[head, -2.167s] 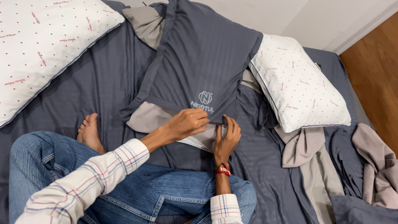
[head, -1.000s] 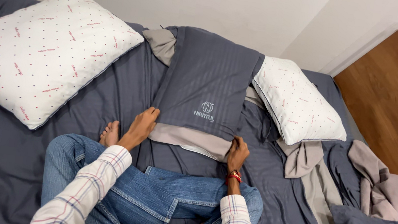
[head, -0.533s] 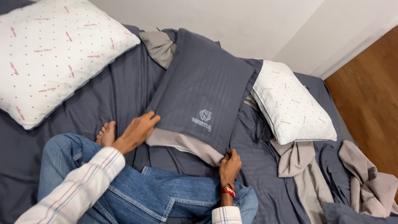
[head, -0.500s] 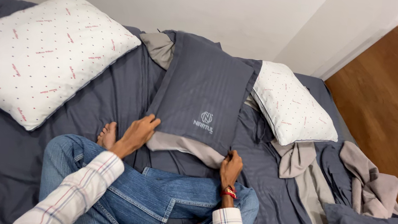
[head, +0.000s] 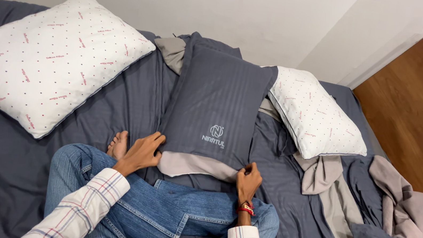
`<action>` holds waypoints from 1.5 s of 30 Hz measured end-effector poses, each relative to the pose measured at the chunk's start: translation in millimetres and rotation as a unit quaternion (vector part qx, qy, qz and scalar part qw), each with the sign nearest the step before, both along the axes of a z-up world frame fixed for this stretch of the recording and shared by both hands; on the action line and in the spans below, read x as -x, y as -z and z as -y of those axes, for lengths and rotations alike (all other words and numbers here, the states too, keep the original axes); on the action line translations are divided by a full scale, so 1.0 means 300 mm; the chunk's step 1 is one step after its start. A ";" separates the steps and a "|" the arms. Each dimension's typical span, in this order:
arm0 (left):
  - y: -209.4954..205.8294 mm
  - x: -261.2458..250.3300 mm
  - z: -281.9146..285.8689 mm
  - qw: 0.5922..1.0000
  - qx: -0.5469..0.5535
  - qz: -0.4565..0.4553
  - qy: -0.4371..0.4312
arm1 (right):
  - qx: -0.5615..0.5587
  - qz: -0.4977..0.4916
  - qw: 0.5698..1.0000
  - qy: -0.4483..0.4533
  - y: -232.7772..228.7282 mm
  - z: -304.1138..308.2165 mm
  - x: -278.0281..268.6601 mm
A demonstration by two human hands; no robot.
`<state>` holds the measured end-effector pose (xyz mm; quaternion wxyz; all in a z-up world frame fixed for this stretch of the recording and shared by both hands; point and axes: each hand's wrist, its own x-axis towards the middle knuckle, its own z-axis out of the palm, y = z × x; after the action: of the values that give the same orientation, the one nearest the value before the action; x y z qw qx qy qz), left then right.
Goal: The person sits on a bed and inserts a pillow into a dark blue pillowcase. They align the corners, pull the fabric over the pillow, and smooth the surface to fit the case properly.
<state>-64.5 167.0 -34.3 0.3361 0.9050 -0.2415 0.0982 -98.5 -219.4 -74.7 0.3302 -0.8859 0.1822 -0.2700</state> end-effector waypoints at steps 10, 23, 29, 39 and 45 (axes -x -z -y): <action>-0.026 -0.082 0.062 0.978 0.135 0.154 -0.048 | 0.084 0.146 0.968 -0.188 -0.121 -0.103 -0.010; -0.012 -0.100 0.086 0.971 0.227 0.047 -0.065 | 0.030 0.128 0.987 -0.088 -0.058 -0.085 -0.031; -0.027 -0.091 0.108 0.983 0.176 0.058 -0.003 | 0.089 0.125 0.985 -0.075 -0.034 -0.074 -0.047; 0.045 -0.095 0.116 0.981 0.196 0.017 -0.005 | 0.054 0.193 0.976 -0.083 -0.042 -0.081 -0.016; 0.072 -0.116 0.119 0.979 0.202 -0.038 0.002 | 0.004 0.166 0.978 -0.125 -0.066 -0.081 -0.013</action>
<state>-29.6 131.3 -55.9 0.5216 0.8208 -0.2055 0.1095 -94.5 -195.1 -54.9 0.3830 -0.8462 0.0115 -0.3703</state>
